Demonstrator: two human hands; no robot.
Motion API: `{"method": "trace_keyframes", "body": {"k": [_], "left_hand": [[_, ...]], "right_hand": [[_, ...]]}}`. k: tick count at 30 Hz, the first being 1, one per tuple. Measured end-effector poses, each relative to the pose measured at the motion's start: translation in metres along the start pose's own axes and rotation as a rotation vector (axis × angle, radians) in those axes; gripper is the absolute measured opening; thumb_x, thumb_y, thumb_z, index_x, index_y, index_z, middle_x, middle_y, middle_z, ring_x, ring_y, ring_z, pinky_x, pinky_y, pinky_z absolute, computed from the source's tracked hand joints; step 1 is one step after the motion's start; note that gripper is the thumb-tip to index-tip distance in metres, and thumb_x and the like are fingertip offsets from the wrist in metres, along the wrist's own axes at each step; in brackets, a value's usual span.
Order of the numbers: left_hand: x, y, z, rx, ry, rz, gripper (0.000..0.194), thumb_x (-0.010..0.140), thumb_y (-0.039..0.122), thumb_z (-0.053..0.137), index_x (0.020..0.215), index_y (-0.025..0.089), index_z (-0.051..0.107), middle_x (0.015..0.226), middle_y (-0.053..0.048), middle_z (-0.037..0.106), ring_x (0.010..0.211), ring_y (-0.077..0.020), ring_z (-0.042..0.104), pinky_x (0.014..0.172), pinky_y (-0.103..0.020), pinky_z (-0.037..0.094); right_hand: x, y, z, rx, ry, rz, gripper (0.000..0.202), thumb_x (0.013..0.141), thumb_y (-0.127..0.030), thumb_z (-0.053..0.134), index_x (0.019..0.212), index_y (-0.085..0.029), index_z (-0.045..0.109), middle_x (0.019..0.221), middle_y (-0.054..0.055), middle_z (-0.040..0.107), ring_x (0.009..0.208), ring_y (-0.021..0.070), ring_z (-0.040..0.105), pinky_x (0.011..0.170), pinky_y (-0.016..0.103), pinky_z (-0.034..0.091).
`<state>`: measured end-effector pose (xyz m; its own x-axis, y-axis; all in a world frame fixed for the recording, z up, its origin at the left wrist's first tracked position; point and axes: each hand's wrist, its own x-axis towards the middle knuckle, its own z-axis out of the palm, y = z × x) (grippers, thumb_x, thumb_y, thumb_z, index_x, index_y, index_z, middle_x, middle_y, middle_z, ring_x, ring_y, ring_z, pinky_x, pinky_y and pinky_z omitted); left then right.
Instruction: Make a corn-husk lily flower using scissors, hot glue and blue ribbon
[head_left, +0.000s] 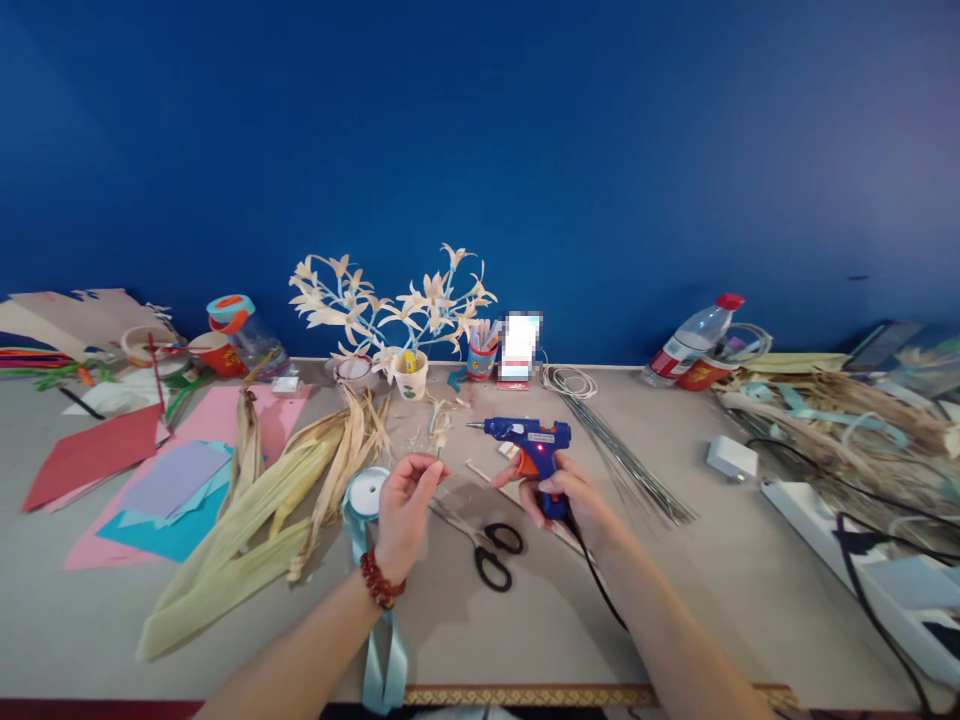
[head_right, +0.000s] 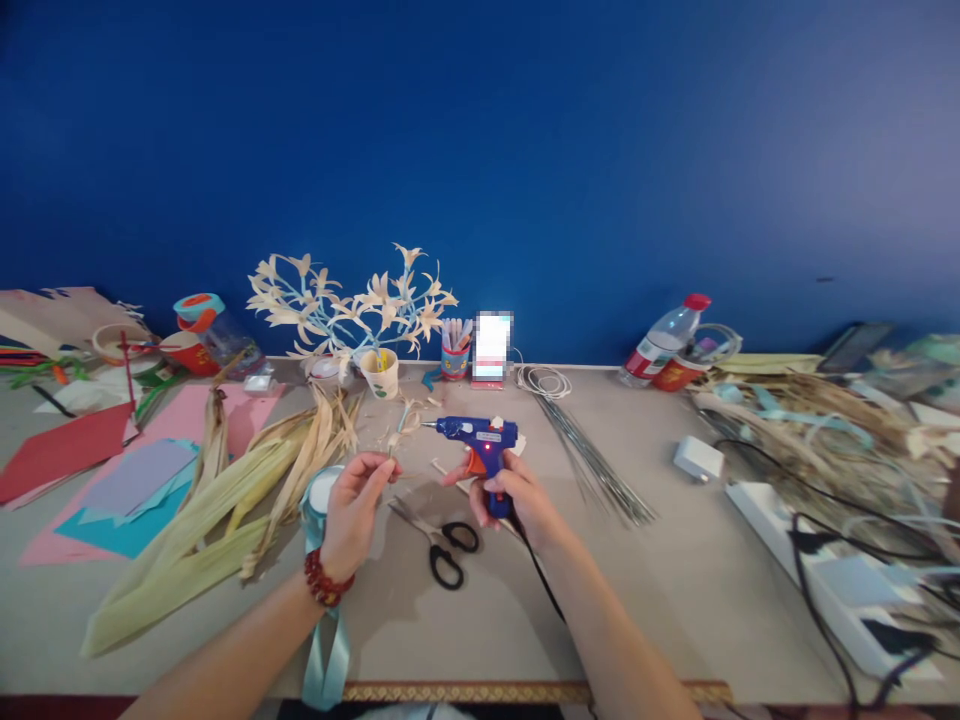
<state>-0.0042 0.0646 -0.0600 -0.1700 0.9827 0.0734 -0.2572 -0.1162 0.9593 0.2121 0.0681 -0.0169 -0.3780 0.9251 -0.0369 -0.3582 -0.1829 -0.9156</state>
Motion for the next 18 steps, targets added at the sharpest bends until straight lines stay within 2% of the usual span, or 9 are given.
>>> {"method": "trace_keyframes", "body": {"k": [2, 5, 8, 11, 15, 18], "left_hand": [[0.000, 0.000, 0.000, 0.002, 0.001, 0.006, 0.015, 0.081, 0.032, 0.066, 0.081, 0.018, 0.062, 0.075, 0.000, 0.065, 0.073, -0.0109, 0.058, 0.072, -0.022, 0.045], [0.001, 0.001, 0.001, 0.006, 0.011, 0.012, 0.015, 0.081, 0.032, 0.066, 0.081, 0.017, 0.062, 0.074, 0.000, 0.064, 0.071, -0.0108, 0.058, 0.070, -0.022, 0.045], [0.001, 0.002, 0.002, 0.021, 0.014, 0.013, 0.016, 0.081, 0.032, 0.066, 0.080, 0.017, 0.062, 0.073, 0.000, 0.065, 0.070, -0.0114, 0.058, 0.069, -0.022, 0.045], [0.000, 0.002, 0.001, 0.039, 0.007, 0.021, 0.016, 0.081, 0.032, 0.066, 0.081, 0.017, 0.062, 0.074, -0.001, 0.066, 0.070, -0.0118, 0.059, 0.070, -0.023, 0.045], [-0.001, 0.001, 0.001, 0.054, 0.004, 0.026, 0.015, 0.082, 0.032, 0.064, 0.080, 0.017, 0.062, 0.074, -0.001, 0.066, 0.071, -0.0130, 0.059, 0.070, -0.025, 0.046], [-0.002, 0.002, 0.001, 0.080, 0.003, 0.030, 0.015, 0.083, 0.031, 0.064, 0.080, 0.017, 0.062, 0.074, -0.002, 0.066, 0.072, -0.0140, 0.060, 0.071, -0.026, 0.046]], "right_hand": [[-0.001, 0.001, 0.004, -0.048, 0.034, -0.029, 0.026, 0.070, -0.021, 0.055, 0.096, -0.016, 0.054, 0.084, 0.009, 0.070, 0.040, 0.0082, 0.046, 0.034, 0.019, 0.027], [-0.005, 0.007, 0.008, -0.183, 0.062, -0.043, 0.022, 0.075, -0.024, 0.062, 0.095, -0.017, 0.055, 0.076, 0.005, 0.067, 0.042, 0.0069, 0.044, 0.038, 0.020, 0.030], [-0.012, 0.016, 0.009, -0.395, 0.068, -0.082, 0.018, 0.081, -0.028, 0.062, 0.094, -0.017, 0.056, 0.077, 0.005, 0.065, 0.051, 0.0106, 0.051, 0.045, 0.023, 0.039], [-0.016, 0.021, 0.010, -0.662, 0.032, -0.211, 0.012, 0.083, -0.027, 0.060, 0.091, -0.019, 0.055, 0.077, 0.004, 0.062, 0.064, 0.0152, 0.057, 0.057, 0.026, 0.045], [-0.017, 0.018, 0.012, -0.998, -0.038, -0.348, 0.008, 0.082, -0.022, 0.058, 0.089, -0.021, 0.054, 0.074, 0.001, 0.058, 0.062, 0.0145, 0.053, 0.060, 0.026, 0.043], [-0.015, 0.017, 0.015, -1.090, -0.031, -0.359, 0.009, 0.083, -0.022, 0.056, 0.091, -0.021, 0.052, 0.073, 0.001, 0.058, 0.061, 0.0147, 0.052, 0.059, 0.026, 0.041]]}}
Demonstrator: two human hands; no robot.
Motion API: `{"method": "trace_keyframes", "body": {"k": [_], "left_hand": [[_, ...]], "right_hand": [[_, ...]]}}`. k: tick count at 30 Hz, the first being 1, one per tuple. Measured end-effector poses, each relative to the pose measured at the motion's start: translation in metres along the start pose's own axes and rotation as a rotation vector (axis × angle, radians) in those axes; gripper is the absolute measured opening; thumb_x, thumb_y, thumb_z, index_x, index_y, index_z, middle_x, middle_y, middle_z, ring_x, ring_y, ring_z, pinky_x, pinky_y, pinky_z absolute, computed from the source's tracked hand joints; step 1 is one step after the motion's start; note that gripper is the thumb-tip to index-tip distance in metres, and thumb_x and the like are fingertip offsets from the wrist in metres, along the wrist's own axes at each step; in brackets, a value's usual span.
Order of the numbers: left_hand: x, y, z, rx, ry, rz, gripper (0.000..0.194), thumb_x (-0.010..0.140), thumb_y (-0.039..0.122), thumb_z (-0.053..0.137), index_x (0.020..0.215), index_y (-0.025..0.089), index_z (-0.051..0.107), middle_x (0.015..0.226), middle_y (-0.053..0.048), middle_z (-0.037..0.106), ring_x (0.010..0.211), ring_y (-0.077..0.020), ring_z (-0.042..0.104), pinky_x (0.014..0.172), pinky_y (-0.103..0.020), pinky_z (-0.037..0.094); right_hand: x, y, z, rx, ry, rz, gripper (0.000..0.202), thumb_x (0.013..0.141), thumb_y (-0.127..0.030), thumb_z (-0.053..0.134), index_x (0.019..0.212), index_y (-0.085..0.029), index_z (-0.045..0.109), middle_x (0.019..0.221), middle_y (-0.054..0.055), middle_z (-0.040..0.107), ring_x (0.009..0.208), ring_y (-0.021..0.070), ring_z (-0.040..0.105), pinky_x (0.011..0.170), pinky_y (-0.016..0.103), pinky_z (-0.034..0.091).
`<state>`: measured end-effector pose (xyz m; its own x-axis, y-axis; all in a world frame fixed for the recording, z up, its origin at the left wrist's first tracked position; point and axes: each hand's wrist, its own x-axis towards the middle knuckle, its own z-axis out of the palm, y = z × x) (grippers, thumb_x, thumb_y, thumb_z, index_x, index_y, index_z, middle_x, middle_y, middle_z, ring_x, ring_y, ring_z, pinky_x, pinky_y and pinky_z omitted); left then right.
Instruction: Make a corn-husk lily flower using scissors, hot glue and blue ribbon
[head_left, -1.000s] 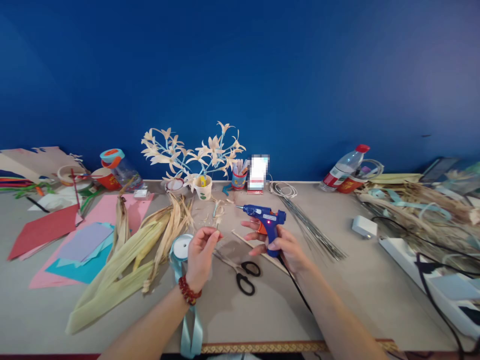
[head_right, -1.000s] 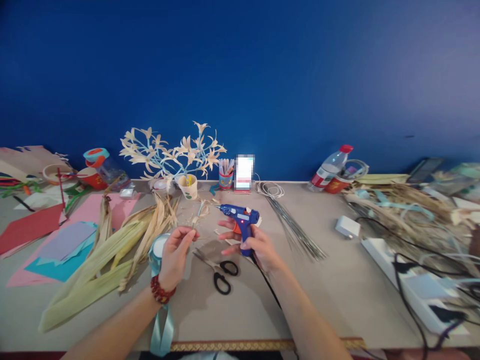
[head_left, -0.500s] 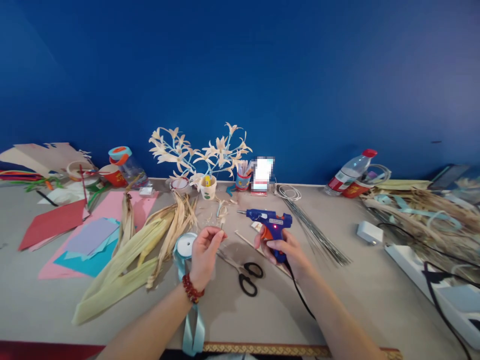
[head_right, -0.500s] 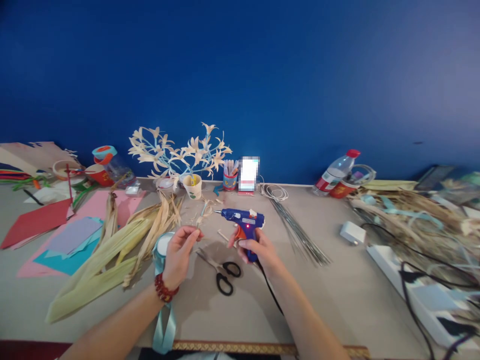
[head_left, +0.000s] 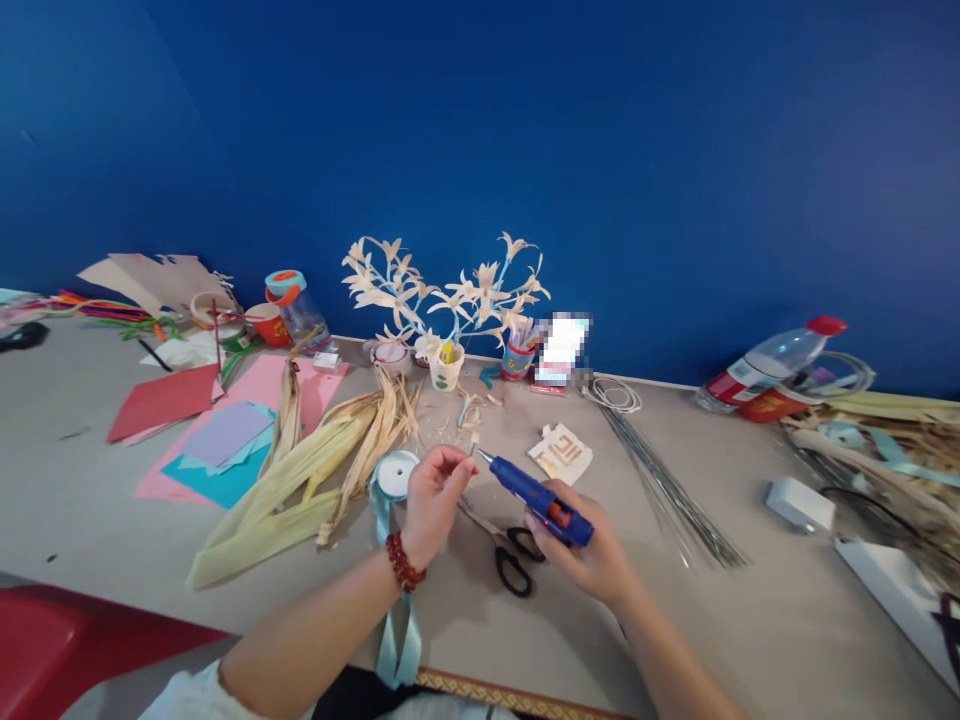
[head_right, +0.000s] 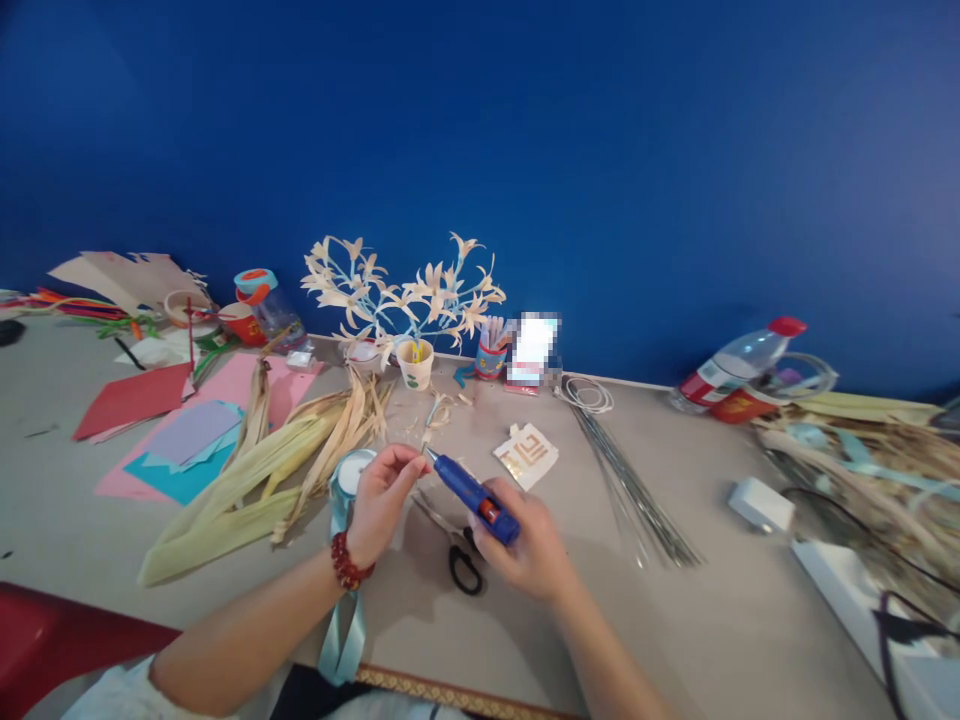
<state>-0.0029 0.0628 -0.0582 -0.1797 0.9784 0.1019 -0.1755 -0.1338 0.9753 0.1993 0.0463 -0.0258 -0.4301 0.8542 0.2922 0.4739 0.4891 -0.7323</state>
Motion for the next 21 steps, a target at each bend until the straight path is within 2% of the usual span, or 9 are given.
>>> {"method": "trace_keyframes", "body": {"k": [9, 21], "left_hand": [[-0.0010, 0.0009, -0.0014, 0.083, -0.010, 0.034, 0.014, 0.083, 0.031, 0.063, 0.080, 0.017, 0.063, 0.076, -0.003, 0.066, 0.073, -0.0152, 0.060, 0.071, -0.026, 0.046], [-0.0010, 0.0032, -0.0019, 0.185, -0.002, 0.083, 0.012, 0.084, 0.029, 0.060, 0.079, 0.018, 0.061, 0.075, -0.003, 0.065, 0.072, -0.0158, 0.060, 0.069, -0.026, 0.046]], "right_hand": [[0.0003, -0.0009, 0.0014, -0.125, 0.013, -0.029, 0.009, 0.084, -0.026, 0.052, 0.092, -0.022, 0.050, 0.065, 0.000, 0.057, 0.056, 0.0155, 0.052, 0.056, 0.026, 0.040], [-0.0007, 0.0000, 0.0020, -0.182, 0.018, -0.043, 0.008, 0.085, -0.028, 0.052, 0.091, -0.023, 0.049, 0.064, -0.001, 0.055, 0.055, 0.0167, 0.053, 0.055, 0.026, 0.039]]}}
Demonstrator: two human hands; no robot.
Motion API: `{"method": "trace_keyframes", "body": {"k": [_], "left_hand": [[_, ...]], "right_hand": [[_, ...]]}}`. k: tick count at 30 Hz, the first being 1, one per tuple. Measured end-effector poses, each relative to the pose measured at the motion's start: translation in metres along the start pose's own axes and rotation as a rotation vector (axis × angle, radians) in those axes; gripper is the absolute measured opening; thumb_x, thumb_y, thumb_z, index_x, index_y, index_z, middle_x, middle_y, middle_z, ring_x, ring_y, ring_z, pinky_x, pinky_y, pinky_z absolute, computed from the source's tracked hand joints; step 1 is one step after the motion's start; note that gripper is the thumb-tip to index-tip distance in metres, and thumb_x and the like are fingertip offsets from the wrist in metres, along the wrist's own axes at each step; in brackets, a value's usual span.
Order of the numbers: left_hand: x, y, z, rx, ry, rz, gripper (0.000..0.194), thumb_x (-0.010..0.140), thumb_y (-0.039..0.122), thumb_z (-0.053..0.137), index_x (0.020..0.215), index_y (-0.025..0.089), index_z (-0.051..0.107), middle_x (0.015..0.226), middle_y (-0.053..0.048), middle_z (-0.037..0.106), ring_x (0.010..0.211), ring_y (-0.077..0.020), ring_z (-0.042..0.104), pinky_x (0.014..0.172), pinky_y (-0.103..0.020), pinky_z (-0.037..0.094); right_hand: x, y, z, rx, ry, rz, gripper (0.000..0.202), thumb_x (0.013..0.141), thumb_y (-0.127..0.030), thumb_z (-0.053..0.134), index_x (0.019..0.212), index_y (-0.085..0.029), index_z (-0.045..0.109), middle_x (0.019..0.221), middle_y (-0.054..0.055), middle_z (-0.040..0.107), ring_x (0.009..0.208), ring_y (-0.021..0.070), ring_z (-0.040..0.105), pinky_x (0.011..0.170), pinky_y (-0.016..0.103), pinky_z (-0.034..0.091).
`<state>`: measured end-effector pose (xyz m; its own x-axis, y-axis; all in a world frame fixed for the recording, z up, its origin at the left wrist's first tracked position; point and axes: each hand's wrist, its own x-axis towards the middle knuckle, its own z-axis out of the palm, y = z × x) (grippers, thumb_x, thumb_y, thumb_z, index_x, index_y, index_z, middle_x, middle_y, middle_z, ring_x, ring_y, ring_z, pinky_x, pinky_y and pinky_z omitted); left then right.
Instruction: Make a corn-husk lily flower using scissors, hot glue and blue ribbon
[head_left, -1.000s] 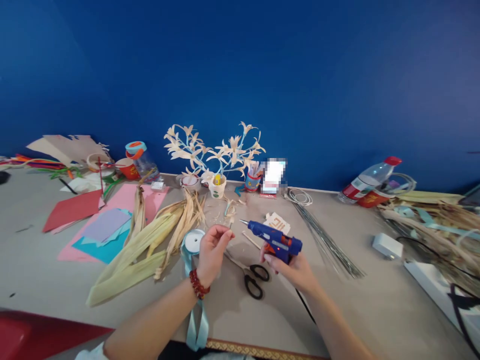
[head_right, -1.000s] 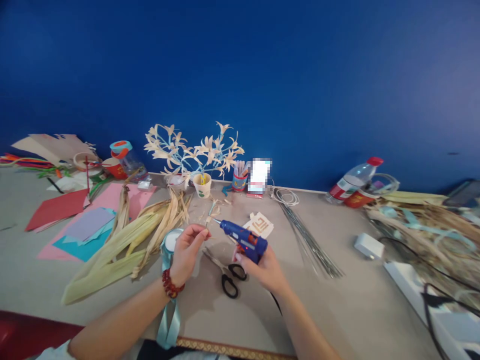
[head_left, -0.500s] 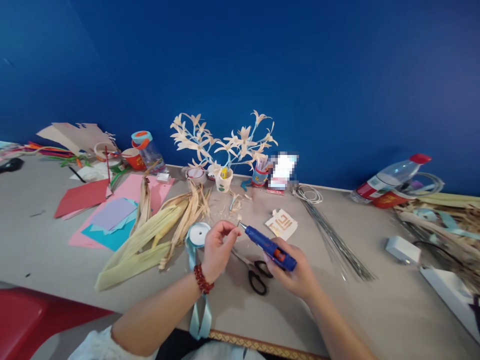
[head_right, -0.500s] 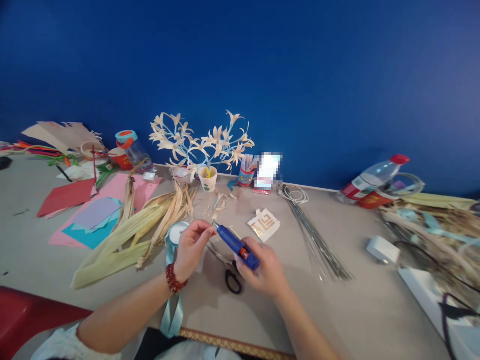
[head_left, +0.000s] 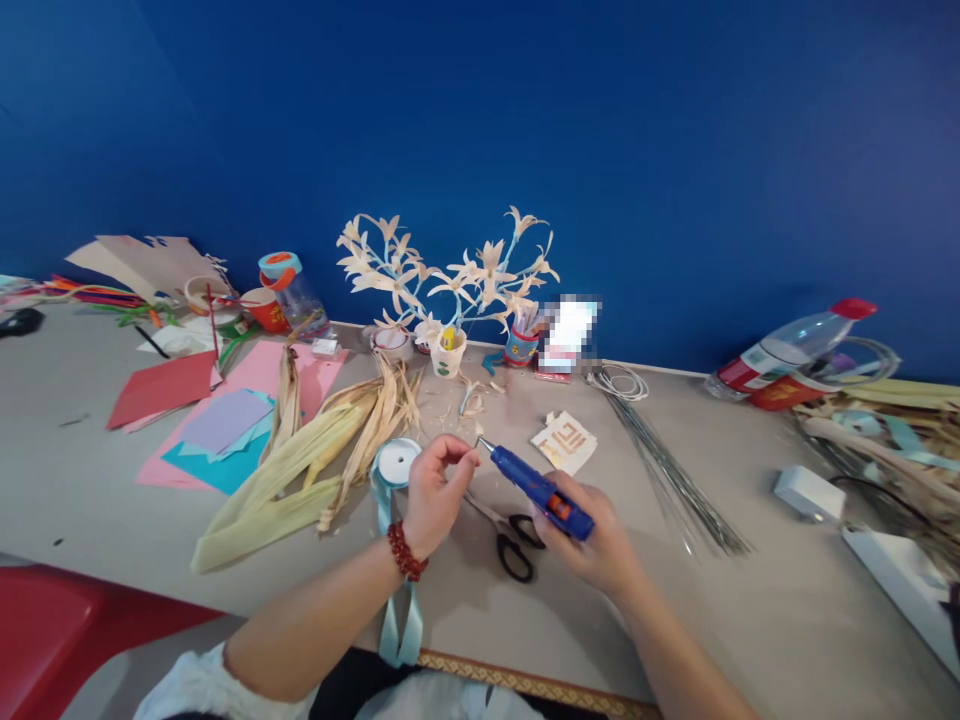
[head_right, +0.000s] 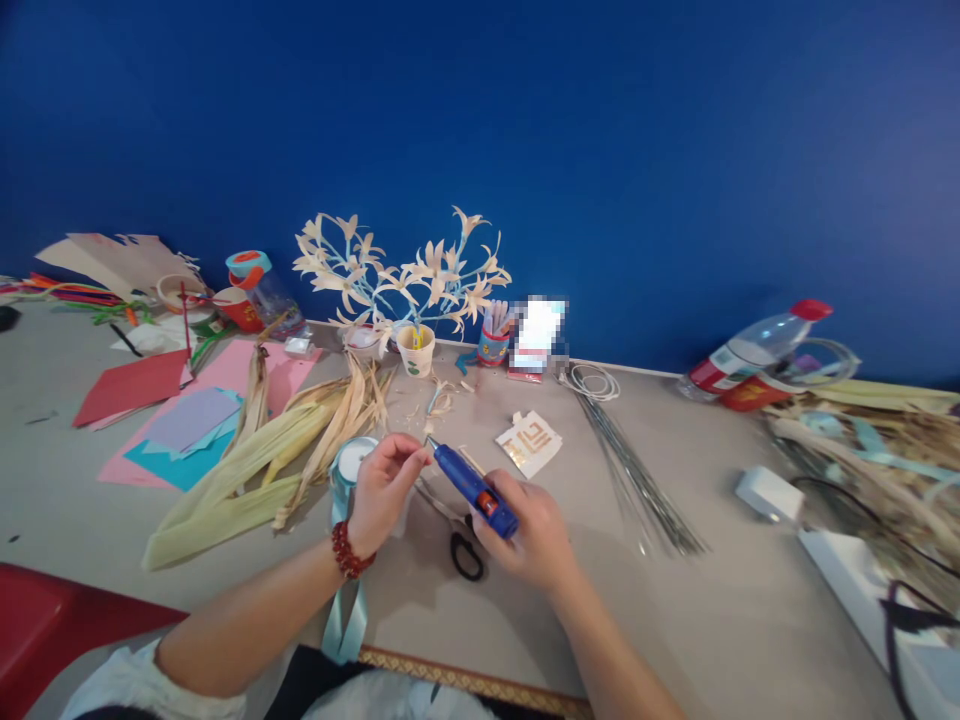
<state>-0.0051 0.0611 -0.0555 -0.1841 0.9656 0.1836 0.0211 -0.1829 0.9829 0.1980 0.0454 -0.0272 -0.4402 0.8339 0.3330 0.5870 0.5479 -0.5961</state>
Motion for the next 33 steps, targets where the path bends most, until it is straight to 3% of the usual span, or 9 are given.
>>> {"method": "trace_keyframes", "body": {"k": [33], "left_hand": [[0.0005, 0.0001, -0.0007, 0.017, 0.024, 0.027, 0.010, 0.082, 0.027, 0.062, 0.078, 0.018, 0.063, 0.074, -0.003, 0.065, 0.072, -0.0165, 0.060, 0.070, -0.027, 0.046]], "right_hand": [[-0.0011, 0.0001, 0.0005, -0.103, 0.034, -0.075, 0.011, 0.084, -0.028, 0.052, 0.092, -0.022, 0.049, 0.065, 0.000, 0.057, 0.055, 0.0167, 0.054, 0.054, 0.026, 0.036]]}}
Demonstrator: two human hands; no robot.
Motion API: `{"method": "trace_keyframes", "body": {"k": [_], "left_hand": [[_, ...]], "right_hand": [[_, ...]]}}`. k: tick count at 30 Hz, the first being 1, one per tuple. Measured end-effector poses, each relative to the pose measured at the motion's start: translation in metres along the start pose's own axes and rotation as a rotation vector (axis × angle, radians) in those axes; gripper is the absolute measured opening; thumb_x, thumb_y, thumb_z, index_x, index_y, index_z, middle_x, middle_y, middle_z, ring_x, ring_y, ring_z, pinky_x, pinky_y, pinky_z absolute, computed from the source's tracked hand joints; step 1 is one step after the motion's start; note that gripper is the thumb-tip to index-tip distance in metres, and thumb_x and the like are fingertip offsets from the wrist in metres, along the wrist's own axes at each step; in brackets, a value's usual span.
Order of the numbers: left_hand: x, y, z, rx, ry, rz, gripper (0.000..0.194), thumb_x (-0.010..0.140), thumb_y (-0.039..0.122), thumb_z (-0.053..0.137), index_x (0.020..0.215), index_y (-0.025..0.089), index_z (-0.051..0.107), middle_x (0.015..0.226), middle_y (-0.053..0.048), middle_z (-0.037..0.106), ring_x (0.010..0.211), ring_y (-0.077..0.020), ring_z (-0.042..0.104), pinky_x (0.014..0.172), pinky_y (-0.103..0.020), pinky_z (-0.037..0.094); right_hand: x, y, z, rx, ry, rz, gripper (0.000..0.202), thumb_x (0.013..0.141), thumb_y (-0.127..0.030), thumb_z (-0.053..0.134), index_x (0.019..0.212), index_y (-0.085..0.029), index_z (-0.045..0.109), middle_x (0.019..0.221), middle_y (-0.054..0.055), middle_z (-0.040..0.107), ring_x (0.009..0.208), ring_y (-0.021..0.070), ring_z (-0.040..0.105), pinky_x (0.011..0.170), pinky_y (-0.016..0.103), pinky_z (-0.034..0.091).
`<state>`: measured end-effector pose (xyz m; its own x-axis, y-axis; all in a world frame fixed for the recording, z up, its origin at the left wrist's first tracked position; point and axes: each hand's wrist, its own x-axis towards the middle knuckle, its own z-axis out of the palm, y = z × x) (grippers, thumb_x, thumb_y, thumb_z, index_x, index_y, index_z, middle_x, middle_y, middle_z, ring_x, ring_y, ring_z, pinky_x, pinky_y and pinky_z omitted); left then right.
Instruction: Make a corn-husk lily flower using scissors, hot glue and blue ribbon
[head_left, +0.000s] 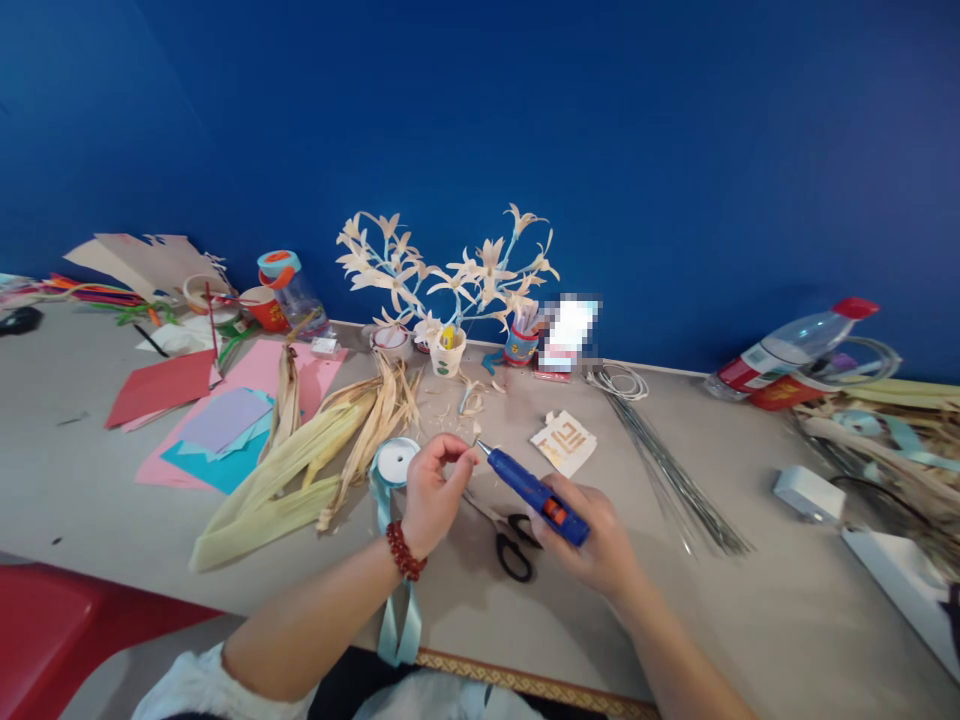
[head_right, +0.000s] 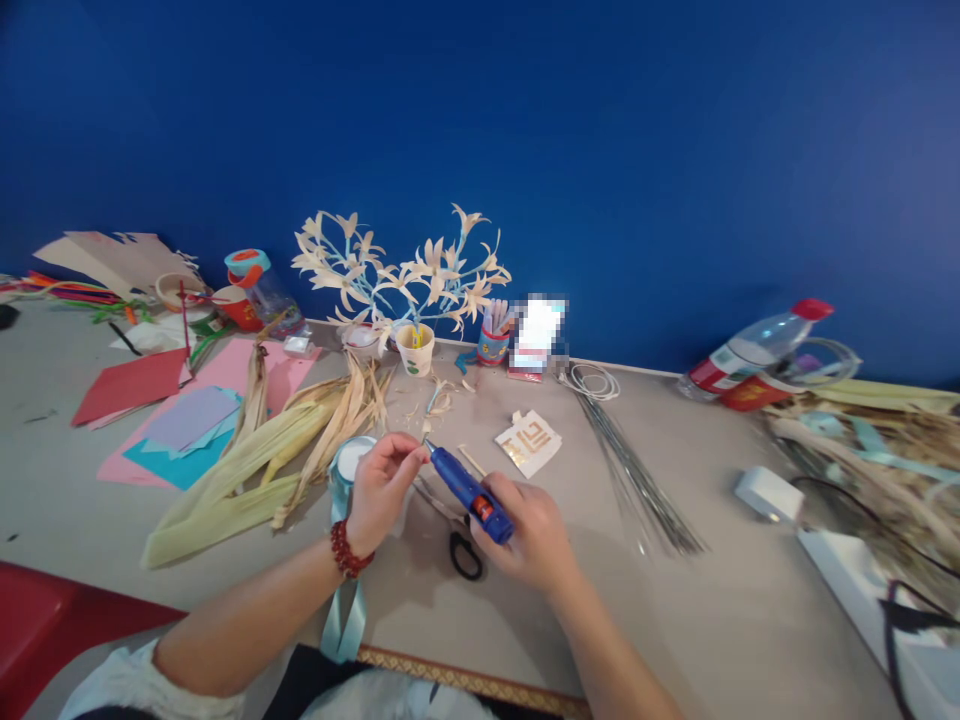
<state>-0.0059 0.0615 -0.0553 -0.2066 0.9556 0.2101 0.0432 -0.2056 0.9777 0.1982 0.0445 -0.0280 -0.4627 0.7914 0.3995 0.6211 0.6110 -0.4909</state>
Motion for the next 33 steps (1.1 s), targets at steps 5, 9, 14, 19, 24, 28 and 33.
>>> {"method": "trace_keyframes", "body": {"k": [5, 9, 14, 19, 24, 28, 33], "left_hand": [[0.000, 0.001, 0.000, -0.024, 0.000, -0.016, 0.011, 0.082, 0.028, 0.063, 0.078, 0.018, 0.064, 0.075, -0.003, 0.066, 0.073, -0.0169, 0.061, 0.070, -0.027, 0.047], [-0.001, 0.000, 0.001, -0.025, -0.001, -0.019, 0.012, 0.083, 0.029, 0.062, 0.079, 0.018, 0.063, 0.075, -0.003, 0.065, 0.074, -0.0168, 0.061, 0.070, -0.027, 0.047], [-0.001, 0.002, 0.000, -0.068, -0.017, -0.023, 0.012, 0.083, 0.029, 0.062, 0.079, 0.018, 0.062, 0.075, -0.003, 0.065, 0.074, -0.0164, 0.060, 0.072, -0.027, 0.047], [-0.003, 0.003, -0.001, -0.088, -0.039, -0.032, 0.014, 0.084, 0.031, 0.062, 0.081, 0.017, 0.062, 0.074, -0.002, 0.065, 0.071, -0.0147, 0.059, 0.069, -0.025, 0.046], [0.000, -0.002, 0.000, -0.232, -0.021, -0.109, 0.015, 0.082, 0.033, 0.064, 0.080, 0.018, 0.060, 0.071, 0.000, 0.063, 0.068, -0.0122, 0.057, 0.067, -0.023, 0.045], [0.007, -0.007, -0.001, -0.300, 0.033, -0.177, 0.017, 0.080, 0.033, 0.067, 0.078, 0.018, 0.060, 0.070, 0.001, 0.061, 0.067, -0.0113, 0.054, 0.067, -0.022, 0.043], [0.014, -0.010, -0.003, -0.398, 0.078, -0.173, 0.016, 0.079, 0.032, 0.067, 0.079, 0.018, 0.060, 0.071, 0.002, 0.062, 0.067, -0.0102, 0.053, 0.067, -0.022, 0.041]], "right_hand": [[0.001, 0.000, -0.001, -0.011, -0.022, -0.003, 0.009, 0.085, -0.029, 0.051, 0.090, -0.022, 0.048, 0.063, -0.001, 0.054, 0.053, 0.0163, 0.052, 0.053, 0.026, 0.035], [0.002, 0.000, -0.002, -0.022, -0.039, -0.003, 0.010, 0.086, -0.030, 0.050, 0.092, -0.022, 0.047, 0.064, 0.000, 0.056, 0.054, 0.0167, 0.054, 0.053, 0.026, 0.036], [0.001, 0.001, -0.001, -0.049, -0.030, 0.005, 0.011, 0.085, -0.031, 0.050, 0.091, -0.021, 0.048, 0.063, 0.000, 0.058, 0.053, 0.0173, 0.054, 0.053, 0.026, 0.036], [0.000, 0.009, -0.001, -0.094, 0.017, 0.035, 0.014, 0.085, -0.032, 0.050, 0.095, -0.022, 0.050, 0.062, 0.001, 0.060, 0.052, 0.0182, 0.057, 0.052, 0.026, 0.037], [0.000, 0.022, -0.024, -0.264, 0.219, 0.265, 0.029, 0.088, -0.040, 0.050, 0.107, -0.018, 0.053, 0.062, 0.004, 0.065, 0.050, 0.0209, 0.060, 0.051, 0.027, 0.039], [-0.008, 0.039, -0.043, -0.498, 0.167, 0.481, 0.035, 0.089, -0.048, 0.048, 0.108, -0.019, 0.056, 0.057, 0.003, 0.065, 0.049, 0.0230, 0.062, 0.046, 0.026, 0.034], [-0.030, 0.067, -0.042, -0.711, -0.201, 0.474, 0.034, 0.087, -0.033, 0.052, 0.118, -0.020, 0.055, 0.070, 0.006, 0.071, 0.059, 0.0241, 0.066, 0.048, 0.026, 0.032]]}}
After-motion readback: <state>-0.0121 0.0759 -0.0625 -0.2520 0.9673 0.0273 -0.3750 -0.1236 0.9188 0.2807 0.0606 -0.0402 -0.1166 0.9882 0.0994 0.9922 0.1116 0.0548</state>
